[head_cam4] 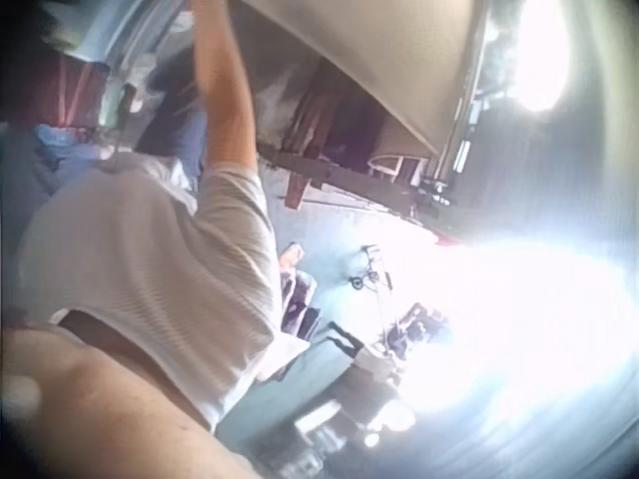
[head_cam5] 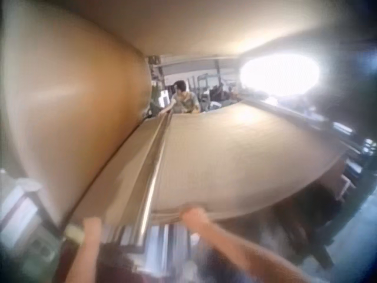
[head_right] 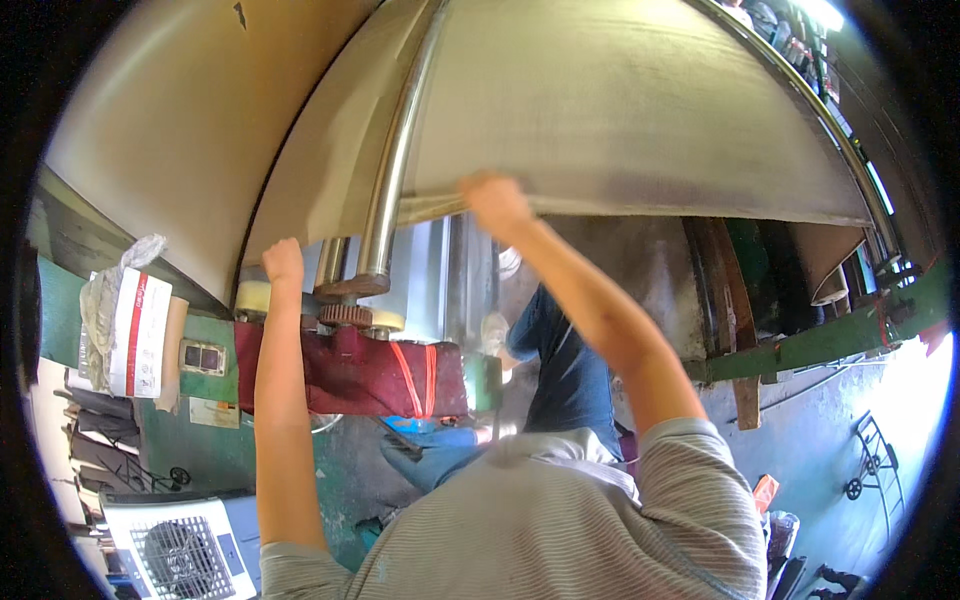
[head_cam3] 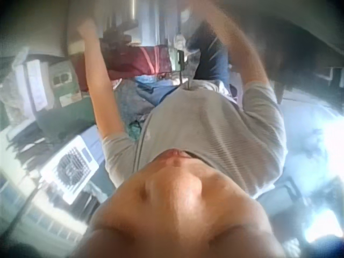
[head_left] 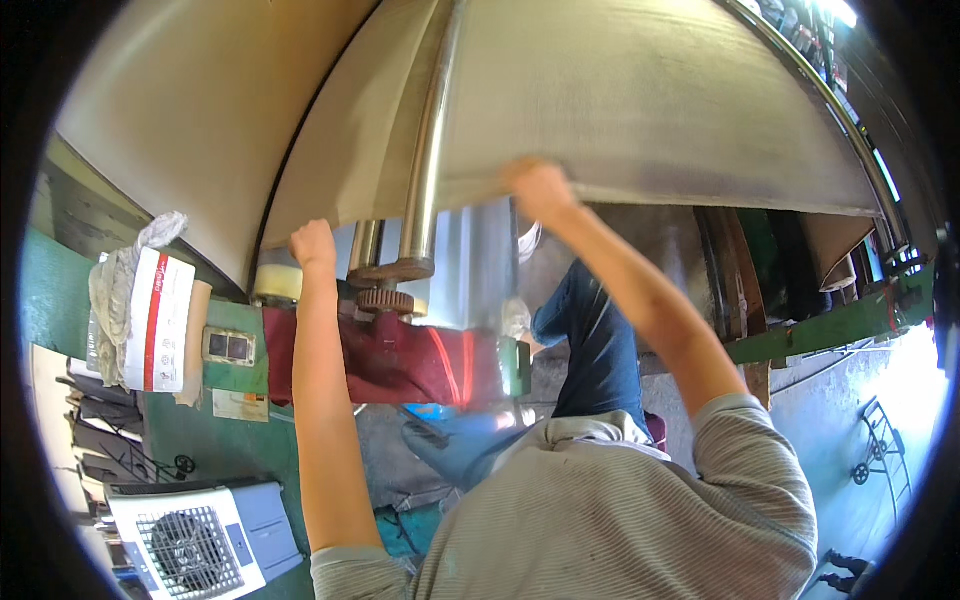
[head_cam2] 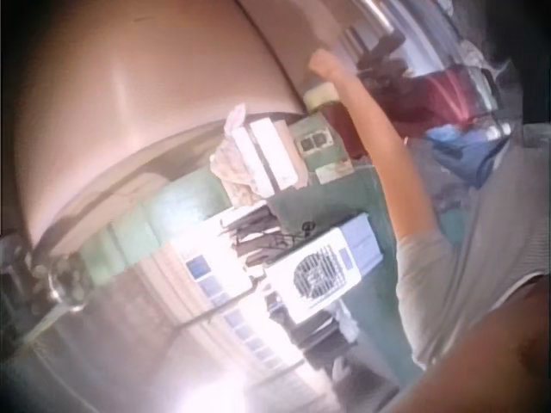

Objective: The person feeds a large sheet of beige fabric into a roller machine, smoothing and aligning it with both hands as it moves through the rollers. The person repeatedly adjusts the fabric edges to maintain alignment during the process.

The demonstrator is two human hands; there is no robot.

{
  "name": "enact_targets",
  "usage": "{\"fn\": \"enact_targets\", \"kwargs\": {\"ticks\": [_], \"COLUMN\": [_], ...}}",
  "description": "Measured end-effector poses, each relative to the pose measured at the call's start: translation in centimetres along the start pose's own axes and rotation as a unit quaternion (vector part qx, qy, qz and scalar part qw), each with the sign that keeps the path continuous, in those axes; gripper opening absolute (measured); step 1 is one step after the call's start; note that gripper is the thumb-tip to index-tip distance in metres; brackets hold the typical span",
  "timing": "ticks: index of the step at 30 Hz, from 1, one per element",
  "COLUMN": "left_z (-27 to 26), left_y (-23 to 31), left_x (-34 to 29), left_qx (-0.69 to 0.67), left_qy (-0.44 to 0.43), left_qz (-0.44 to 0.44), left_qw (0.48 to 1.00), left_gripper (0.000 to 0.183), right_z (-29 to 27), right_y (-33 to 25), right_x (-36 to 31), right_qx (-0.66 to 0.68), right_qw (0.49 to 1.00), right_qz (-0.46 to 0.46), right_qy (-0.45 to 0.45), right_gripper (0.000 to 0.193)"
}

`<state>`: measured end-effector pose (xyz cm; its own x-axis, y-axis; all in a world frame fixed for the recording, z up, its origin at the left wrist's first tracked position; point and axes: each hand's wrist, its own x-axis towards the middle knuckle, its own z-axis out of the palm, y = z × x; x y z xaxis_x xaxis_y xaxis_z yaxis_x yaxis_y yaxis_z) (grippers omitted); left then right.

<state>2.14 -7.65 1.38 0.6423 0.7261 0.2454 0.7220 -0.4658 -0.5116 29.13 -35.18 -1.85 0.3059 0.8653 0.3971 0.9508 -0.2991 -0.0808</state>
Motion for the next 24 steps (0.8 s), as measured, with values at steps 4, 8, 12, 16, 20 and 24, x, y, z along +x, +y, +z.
{"fn": "enact_targets", "kwargs": {"ticks": [4,8,12,16,20,24], "left_z": [-3.5,-4.0,-2.0,0.6,-0.7,-2.8], "left_y": [0.9,2.6,1.4,0.0,0.2,1.6], "left_x": [0.3,1.3,1.6,2.1,1.5,1.3], "left_qx": [-0.052,-0.059,-0.037,-0.007,-0.010,-0.004], "left_qy": [0.093,0.110,0.026,-0.031,-0.072,0.033], "left_qz": [0.052,0.092,0.069,0.016,-0.034,0.064], "left_qw": [0.993,0.988,0.997,0.999,0.997,0.997], "left_gripper": [0.014,0.014,0.015,0.017,0.017,0.015], "right_z": [-2.7,-4.8,-1.3,0.3,1.1,1.7], "right_y": [11.3,14.6,9.7,6.8,4.4,2.2], "right_x": [-3.9,-8.4,-10.8,-9.6,-9.1,-8.3], "right_qx": [-0.093,-0.074,-0.060,-0.067,-0.033,-0.002], "right_qw": [0.987,0.974,0.985,0.985,0.990,0.994], "right_qz": [0.128,0.215,0.153,0.148,0.129,0.110], "right_qy": [-0.009,0.005,-0.052,-0.059,-0.039,-0.011], "right_gripper": [0.024,0.012,0.012,0.010,0.006,0.006]}}
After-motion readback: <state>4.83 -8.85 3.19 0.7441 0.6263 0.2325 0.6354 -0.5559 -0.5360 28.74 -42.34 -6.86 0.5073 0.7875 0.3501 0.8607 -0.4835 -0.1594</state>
